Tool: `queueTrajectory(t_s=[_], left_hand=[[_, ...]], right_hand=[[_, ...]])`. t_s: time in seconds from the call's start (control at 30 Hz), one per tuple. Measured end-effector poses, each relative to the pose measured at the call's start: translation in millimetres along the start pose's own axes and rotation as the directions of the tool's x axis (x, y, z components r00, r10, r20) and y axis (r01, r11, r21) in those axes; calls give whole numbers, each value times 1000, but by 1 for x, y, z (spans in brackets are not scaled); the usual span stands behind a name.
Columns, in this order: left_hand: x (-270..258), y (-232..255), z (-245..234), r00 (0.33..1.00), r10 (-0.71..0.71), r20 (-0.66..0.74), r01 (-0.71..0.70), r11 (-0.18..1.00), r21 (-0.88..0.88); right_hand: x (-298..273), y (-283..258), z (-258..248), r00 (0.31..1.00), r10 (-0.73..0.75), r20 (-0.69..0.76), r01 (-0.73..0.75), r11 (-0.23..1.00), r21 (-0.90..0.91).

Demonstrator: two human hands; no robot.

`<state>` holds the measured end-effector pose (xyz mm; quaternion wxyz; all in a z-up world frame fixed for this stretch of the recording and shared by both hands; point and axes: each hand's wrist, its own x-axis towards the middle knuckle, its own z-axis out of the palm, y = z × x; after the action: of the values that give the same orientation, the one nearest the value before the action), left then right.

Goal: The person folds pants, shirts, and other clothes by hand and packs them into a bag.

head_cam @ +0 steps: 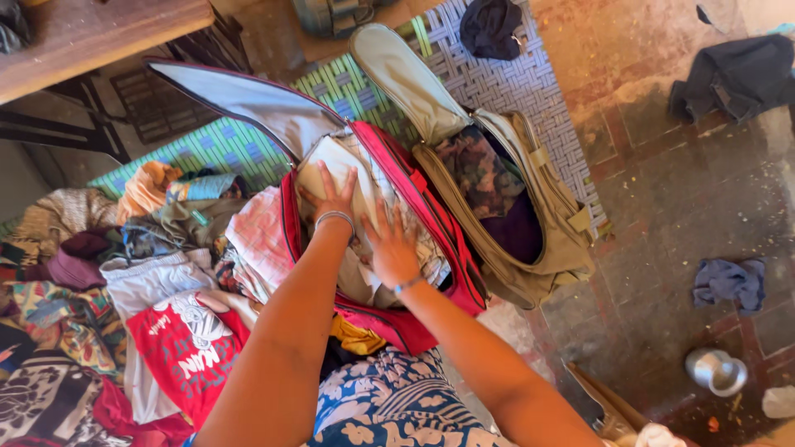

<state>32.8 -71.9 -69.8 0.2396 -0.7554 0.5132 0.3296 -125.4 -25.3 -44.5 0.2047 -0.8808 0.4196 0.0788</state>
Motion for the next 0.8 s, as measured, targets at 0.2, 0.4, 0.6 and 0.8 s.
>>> queueTrajectory(t_s=[0.2, 0.4, 0.6, 0.8], left_hand=[[-12, 3, -19, 994, -65, 93, 73, 994, -78], [-15, 7, -23, 986, -94, 140, 106, 991, -80], [-1, 6, 12, 988, -122, -94, 106, 981, -160], [-21, 7, 36, 978, -111, -179, 81, 982, -169]], right_hand=[[-62, -14, -10, 932, 252, 260, -279, 958, 70], [-44, -6, 24, 948, 238, 209, -222, 970, -96], [-46, -7, 46, 958, 244, 152, -233, 969, -86], [-48, -7, 58, 932, 299, 207, -287, 954, -88]])
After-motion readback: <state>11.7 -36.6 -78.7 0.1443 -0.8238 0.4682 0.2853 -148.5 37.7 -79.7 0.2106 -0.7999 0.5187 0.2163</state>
